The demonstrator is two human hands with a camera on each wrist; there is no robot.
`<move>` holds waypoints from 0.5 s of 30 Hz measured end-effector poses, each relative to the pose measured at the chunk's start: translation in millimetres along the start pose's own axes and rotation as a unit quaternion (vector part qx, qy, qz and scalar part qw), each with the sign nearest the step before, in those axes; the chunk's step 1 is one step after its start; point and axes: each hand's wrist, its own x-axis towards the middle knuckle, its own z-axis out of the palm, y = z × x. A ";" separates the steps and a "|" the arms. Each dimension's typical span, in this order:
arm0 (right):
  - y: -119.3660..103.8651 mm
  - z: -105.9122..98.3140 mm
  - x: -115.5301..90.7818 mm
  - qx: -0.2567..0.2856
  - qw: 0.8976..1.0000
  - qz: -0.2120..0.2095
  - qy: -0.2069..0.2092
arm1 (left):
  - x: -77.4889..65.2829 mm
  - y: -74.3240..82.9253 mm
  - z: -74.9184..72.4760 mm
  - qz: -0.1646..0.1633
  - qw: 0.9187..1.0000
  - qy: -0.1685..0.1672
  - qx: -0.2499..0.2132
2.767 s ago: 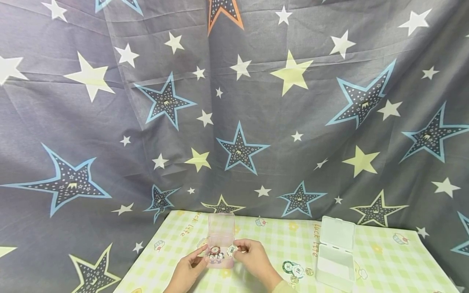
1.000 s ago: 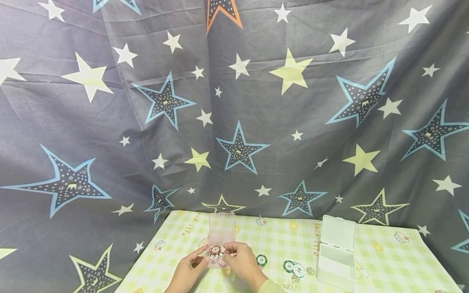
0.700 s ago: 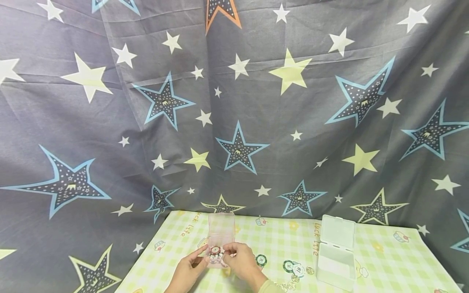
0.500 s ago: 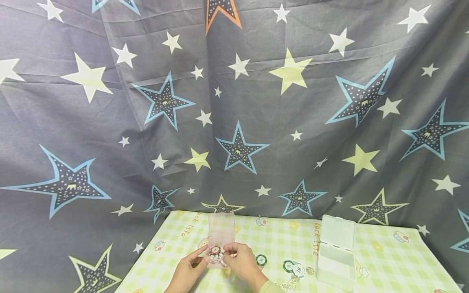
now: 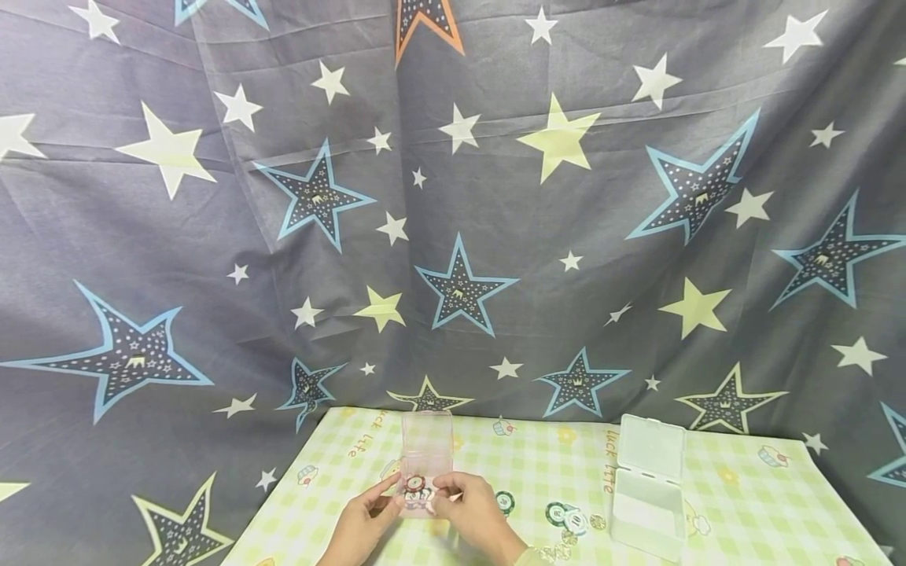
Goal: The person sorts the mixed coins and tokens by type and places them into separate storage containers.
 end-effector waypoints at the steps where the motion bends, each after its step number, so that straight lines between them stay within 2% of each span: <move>1: 0.3 -0.3 -0.5 -0.001 1.000 -0.002 0.000 | 0.1 -0.8 0.1 0.001 1.000 0.001 0.001; 15: 6.7 -8.2 -6.1 -0.006 1.000 -0.011 -0.001 | 0.0 0.0 0.7 0.010 1.000 0.008 0.006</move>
